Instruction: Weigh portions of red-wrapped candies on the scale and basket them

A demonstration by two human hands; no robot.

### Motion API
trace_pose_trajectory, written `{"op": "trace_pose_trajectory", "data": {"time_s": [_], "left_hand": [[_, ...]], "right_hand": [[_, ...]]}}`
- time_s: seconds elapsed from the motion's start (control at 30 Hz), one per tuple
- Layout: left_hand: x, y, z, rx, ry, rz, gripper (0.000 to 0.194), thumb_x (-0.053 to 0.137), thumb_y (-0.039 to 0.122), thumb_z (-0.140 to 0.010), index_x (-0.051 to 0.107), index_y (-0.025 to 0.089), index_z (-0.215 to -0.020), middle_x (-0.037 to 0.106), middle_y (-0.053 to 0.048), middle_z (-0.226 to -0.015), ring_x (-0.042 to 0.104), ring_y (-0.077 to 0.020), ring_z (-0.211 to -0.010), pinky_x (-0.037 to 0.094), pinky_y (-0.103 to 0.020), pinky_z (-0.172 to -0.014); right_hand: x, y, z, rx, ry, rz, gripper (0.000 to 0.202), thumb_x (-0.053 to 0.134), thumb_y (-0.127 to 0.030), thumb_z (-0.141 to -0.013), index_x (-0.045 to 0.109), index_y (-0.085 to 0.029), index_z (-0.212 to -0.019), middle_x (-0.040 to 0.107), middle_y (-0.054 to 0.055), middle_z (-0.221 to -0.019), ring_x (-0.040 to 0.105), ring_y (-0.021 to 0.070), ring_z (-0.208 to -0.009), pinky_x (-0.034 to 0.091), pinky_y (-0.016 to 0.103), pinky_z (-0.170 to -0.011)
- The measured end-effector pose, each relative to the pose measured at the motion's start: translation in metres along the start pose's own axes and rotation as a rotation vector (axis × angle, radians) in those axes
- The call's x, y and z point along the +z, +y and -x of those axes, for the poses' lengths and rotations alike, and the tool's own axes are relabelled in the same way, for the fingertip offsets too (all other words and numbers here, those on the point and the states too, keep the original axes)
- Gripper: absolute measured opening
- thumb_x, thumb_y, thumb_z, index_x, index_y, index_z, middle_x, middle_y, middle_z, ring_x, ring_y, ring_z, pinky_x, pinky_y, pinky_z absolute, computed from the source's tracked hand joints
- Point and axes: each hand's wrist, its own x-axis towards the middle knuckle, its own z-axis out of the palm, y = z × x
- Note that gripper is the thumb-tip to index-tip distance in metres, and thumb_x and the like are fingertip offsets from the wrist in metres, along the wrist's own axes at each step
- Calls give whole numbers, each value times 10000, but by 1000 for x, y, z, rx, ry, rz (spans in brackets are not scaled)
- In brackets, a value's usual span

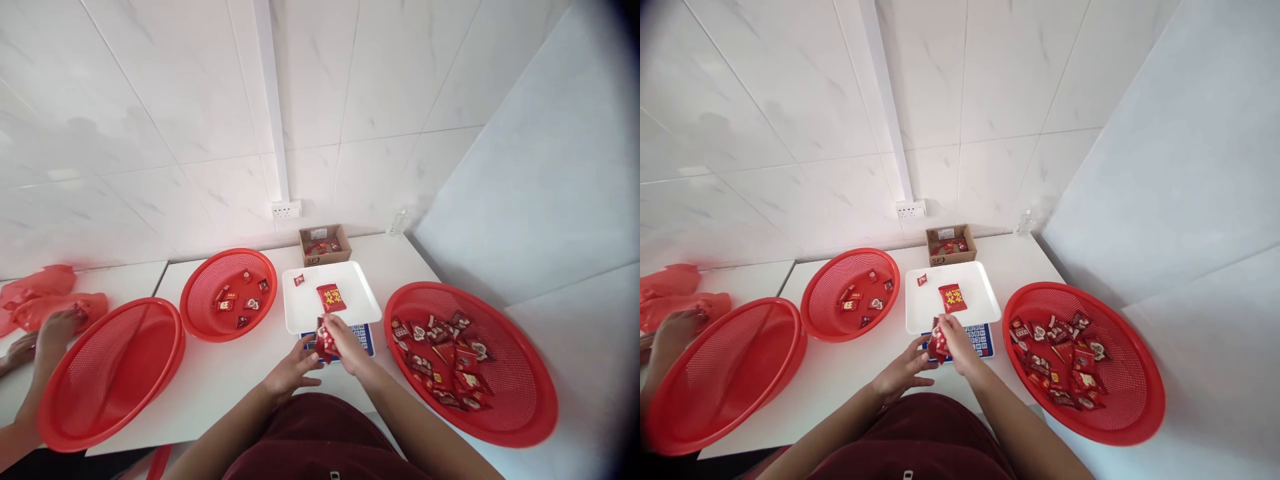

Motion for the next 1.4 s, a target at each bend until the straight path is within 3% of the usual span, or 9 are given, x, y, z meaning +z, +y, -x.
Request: {"op": "trace_pose_trajectory", "data": {"time_s": [0.13, 0.23, 0.3, 0.4, 0.47, 0.53, 0.93, 1.2, 1.4], "left_hand": [[11, 3, -8, -39, -66, 250, 560, 650, 451, -746, 400, 303, -1224, 524, -79, -1178, 577, -188, -935, 432, -392, -828], [10, 0, -13, -61, -22, 270, 476, 688, 398, -727, 477, 252, -1128, 580, -45, -984, 585, -138, -798, 443, -337, -776], [7, -2, -13, -89, 2, 239, 440, 712, 373, -704, 508, 228, -1066, 577, -24, -894, 570, -118, -729, 449, -308, -725], [4, -3, -10, -114, 16, 139, 472, 761, 319, -646, 522, 208, -1038, 579, -22, -856, 565, -127, -732, 448, -284, -680], [4, -4, -8, -128, -2, 83, 501, 777, 304, -620, 527, 193, -1040, 592, -32, -850, 567, -137, -736, 439, -262, -647], [4, -6, -8, -144, -29, 72, 509, 784, 308, -603, 537, 181, -1029, 600, -32, -835, 563, -131, -702, 423, -243, -611], [5, -5, -8, -178, 9, 10, 547, 767, 347, -608, 529, 192, -1075, 602, -46, -906, 542, -119, -688, 412, -245, -621], [-9, -9, -7, -174, 78, -8, 397, 712, 381, -647, 520, 185, -934, 555, 36, -674, 441, -53, -506, 318, -181, -491], [-29, -5, 3, -133, 240, 74, 347, 689, 378, -671, 512, 188, -901, 569, 32, -687, 470, -50, -509, 344, -181, -510]], "right_hand": [[17, 7, 22, -205, -55, 193, 414, 460, -513, -809, 559, -235, -1098, 588, 52, -1181, 519, 199, -1116, 366, 355, -987], [10, 8, 28, -237, -125, 284, 432, 431, -483, -833, 539, -234, -1168, 537, 59, -1274, 450, 192, -1206, 300, 356, -1040], [2, 9, 31, -249, -150, 340, 400, 475, -434, -816, 557, -228, -1149, 562, 62, -1244, 485, 198, -1167, 328, 358, -1013], [-10, 15, 36, -207, -149, 377, 288, 529, -373, -775, 615, -201, -989, 665, 49, -984, 605, 192, -896, 453, 331, -813], [-15, 20, 40, -147, -146, 340, 222, 530, -371, -764, 619, -181, -836, 664, 23, -788, 603, 167, -729, 463, 294, -682], [-18, 22, 43, -110, -131, 290, 216, 539, -379, -753, 604, -173, -746, 648, 9, -710, 587, 153, -682, 448, 274, -649], [-23, 35, 38, -56, -45, 179, 311, 597, -479, -695, 587, -168, -689, 615, 6, -669, 564, 141, -649, 466, 290, -654], [-33, 29, 32, 91, 56, -19, 362, 655, -526, -633, 557, -185, -707, 647, 23, -736, 622, 164, -736, 488, 300, -674], [-51, 32, 13, 82, 222, -55, 309, 668, -488, -647, 552, -211, -722, 635, 26, -729, 634, 183, -719, 516, 325, -682]]}}
